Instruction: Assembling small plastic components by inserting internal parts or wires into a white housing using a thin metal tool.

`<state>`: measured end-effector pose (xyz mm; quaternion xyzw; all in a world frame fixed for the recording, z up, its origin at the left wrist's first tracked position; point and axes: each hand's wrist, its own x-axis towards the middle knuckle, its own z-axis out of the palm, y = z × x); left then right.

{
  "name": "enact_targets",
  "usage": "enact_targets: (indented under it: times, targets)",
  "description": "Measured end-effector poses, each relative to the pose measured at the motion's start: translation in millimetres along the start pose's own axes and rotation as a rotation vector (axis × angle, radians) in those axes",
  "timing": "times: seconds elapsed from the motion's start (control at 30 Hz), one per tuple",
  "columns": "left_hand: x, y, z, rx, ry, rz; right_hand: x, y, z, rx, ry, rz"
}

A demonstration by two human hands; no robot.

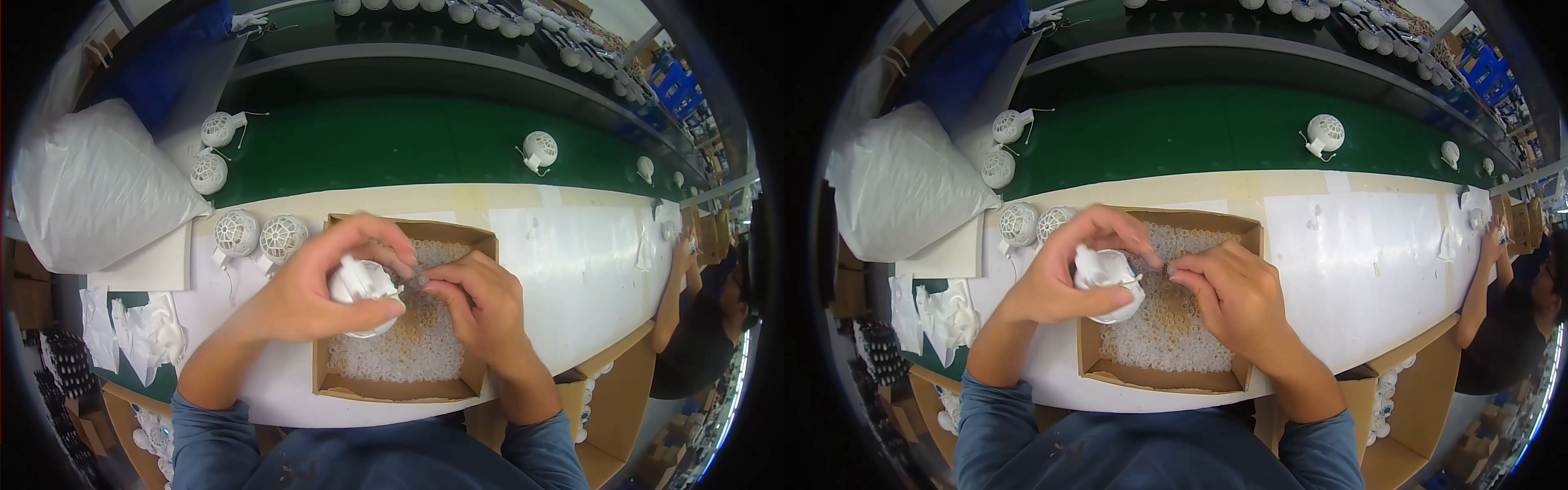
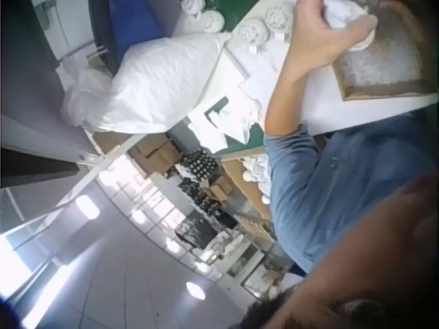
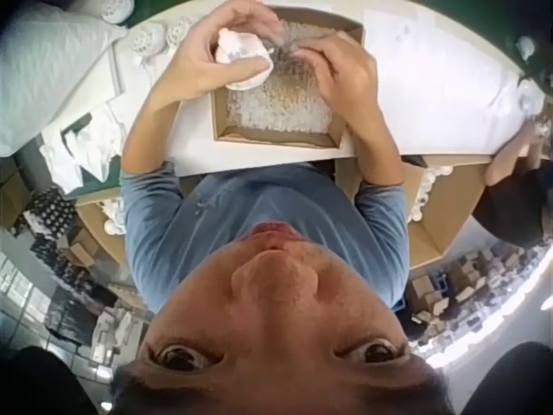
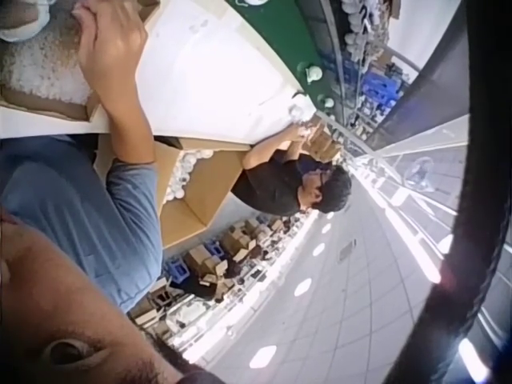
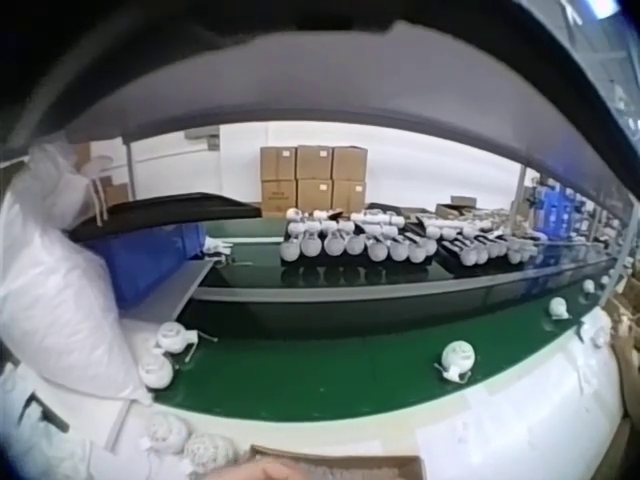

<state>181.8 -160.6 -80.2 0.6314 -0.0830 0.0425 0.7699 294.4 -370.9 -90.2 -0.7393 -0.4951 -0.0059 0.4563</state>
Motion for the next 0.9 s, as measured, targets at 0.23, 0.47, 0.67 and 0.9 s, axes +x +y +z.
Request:
enact_targets:
  times: [0.23, 0.47, 0.67, 0.9]
  targets:
    - [-5, 22, 27, 0.423, -0.011, -0.110, 1, -3, -2, -0.012, 0.117, -0.063]
    - [-8, 24, 37, 0.569, -0.002, -0.036, -6, 2, 1, 0.021, 0.126, 0.081]
    - [-8, 39, 34, 0.596, -0.056, -0.272, -9, 1, 0, 0.058, 0.120, 0.141]
    - [-10, 33, 31, 0.538, 0.003, -0.210, -10, -2, -3, 0.213, 0.021, 0.232]
